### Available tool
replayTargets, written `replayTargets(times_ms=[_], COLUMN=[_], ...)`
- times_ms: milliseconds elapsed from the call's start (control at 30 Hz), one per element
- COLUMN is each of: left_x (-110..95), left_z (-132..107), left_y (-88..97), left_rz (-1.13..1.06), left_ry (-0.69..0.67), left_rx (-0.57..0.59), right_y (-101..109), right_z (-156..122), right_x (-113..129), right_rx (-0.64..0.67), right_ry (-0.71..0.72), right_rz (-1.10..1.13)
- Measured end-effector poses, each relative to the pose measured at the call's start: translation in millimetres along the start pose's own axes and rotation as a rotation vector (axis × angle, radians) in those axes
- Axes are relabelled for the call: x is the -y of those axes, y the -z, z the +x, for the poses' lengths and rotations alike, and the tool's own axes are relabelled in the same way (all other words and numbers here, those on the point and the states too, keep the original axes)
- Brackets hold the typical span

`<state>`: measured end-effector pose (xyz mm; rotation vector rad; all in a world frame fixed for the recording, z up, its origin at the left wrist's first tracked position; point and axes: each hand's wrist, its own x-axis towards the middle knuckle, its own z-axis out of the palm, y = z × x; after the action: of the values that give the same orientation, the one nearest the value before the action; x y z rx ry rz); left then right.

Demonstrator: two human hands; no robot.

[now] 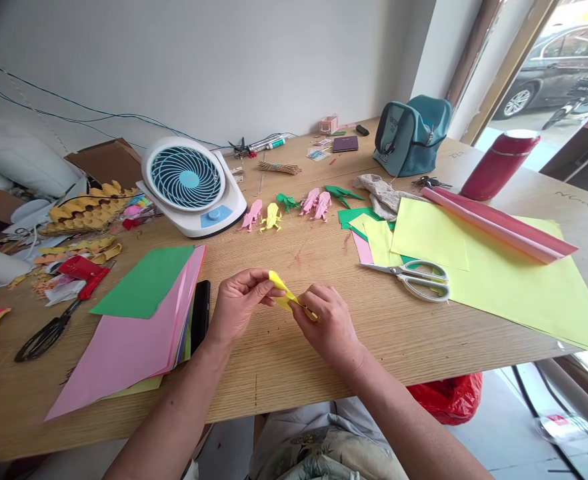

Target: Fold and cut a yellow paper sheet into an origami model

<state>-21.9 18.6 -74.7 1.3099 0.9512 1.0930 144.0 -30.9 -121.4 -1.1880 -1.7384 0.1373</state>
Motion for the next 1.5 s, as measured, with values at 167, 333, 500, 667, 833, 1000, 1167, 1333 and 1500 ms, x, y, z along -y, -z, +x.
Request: replayTargets(times_ms=[167,333,500,667,833,1000,1167,1333,1500], left_x=[-2.5,-2.2,-2.7,-5.2,-5.5,-4.6,-4.5,-4.3,-4.2], left_z=[-1.6,-1.4,-1.2,-2.3,-3.0,-3.1,-3.8,-4.0,-2.7], left_y=[0.1,-0.1,-0.6,-1.1,-1.6,-2.2,-2.5,-2.1,-1.7], left_rz=[0.024,-0.002,-0.038,-0.056,-0.042,-0.029,-0.066,-0.074,-0.102], left_ry=[-0.006,0.001,0.008,-0.007,-0.043,-0.041,-0.030,-0.012,0.001], left_rx=[-0.004,-0.018,-0.014,0.001,-0.025,-0.043,-0.026,-0.025,-0.035], right_y=[0.4,0.6,0.2,-0.1,-0.6,-0.3,0.3,0.0,-0.9], right_z=[-0.6,-0.4,-0.3,-0.6,-1.2,-0.1,0.3,0.0,0.5], right_x=[-0.3,0.7,1.1,0.2,-0.5,0.7,1.4,1.4,1.2], right_rx=[0.006,-0.001,-0.007,0.002,0.003,-0.001,0.005,0.006,0.007], right_ry=[0.003,0.014,0.015,0.010,0.015,0.019,0.019,0.014,0.022], right_rz=[-0.011,-0.010,-0.007,-0.025,-0.028,-0.031,-0.025,-0.029,-0.034])
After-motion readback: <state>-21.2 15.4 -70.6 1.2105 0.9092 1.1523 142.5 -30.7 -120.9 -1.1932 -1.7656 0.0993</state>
